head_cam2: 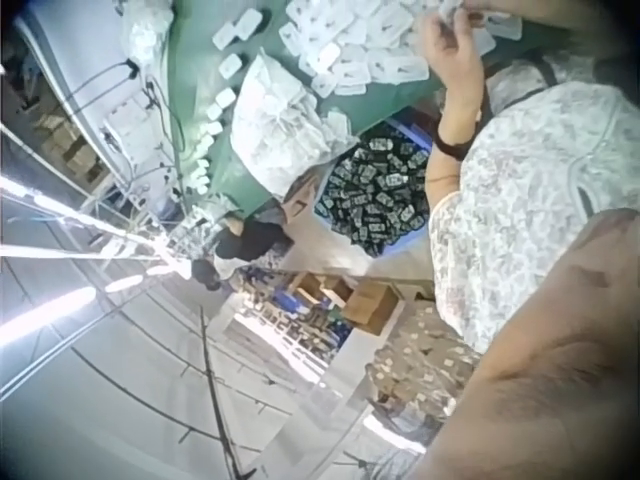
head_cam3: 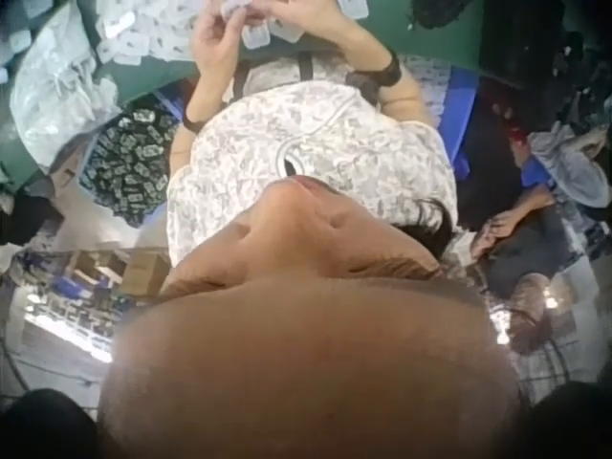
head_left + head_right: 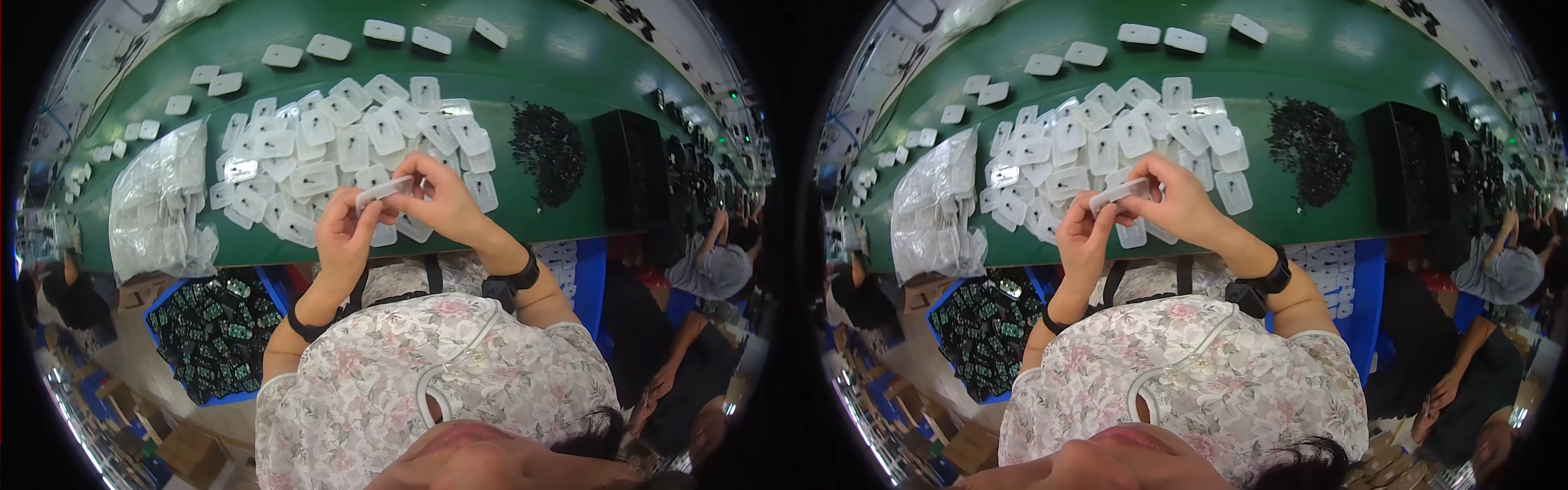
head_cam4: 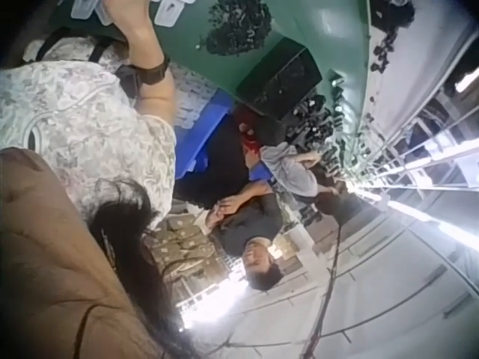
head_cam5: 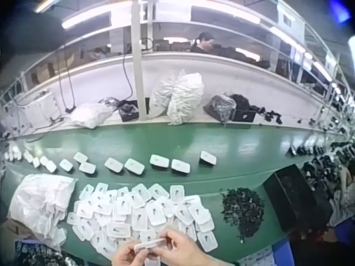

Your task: The person picks up a white plastic base and a small black component by hand, fits the component into the base, and repeats this process for several units.

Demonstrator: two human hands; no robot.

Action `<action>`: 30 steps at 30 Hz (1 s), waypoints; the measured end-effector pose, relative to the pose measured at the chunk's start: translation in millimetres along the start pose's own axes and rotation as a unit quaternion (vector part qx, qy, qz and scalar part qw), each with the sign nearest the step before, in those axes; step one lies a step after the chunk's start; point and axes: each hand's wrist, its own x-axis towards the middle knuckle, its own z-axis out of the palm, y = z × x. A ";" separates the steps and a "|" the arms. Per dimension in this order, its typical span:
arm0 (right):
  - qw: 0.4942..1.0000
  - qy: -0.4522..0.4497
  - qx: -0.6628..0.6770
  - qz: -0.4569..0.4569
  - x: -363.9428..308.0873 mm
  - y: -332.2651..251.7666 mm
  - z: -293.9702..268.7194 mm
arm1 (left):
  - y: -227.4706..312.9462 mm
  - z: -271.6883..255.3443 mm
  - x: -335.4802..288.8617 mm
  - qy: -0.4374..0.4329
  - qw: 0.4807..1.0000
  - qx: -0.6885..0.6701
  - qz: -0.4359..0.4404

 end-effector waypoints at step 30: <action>0.914 0.283 -0.284 -0.058 20.7 59.2 -79.3 | 13.1 -80.8 9.1 0.171 0.957 0.228 0.061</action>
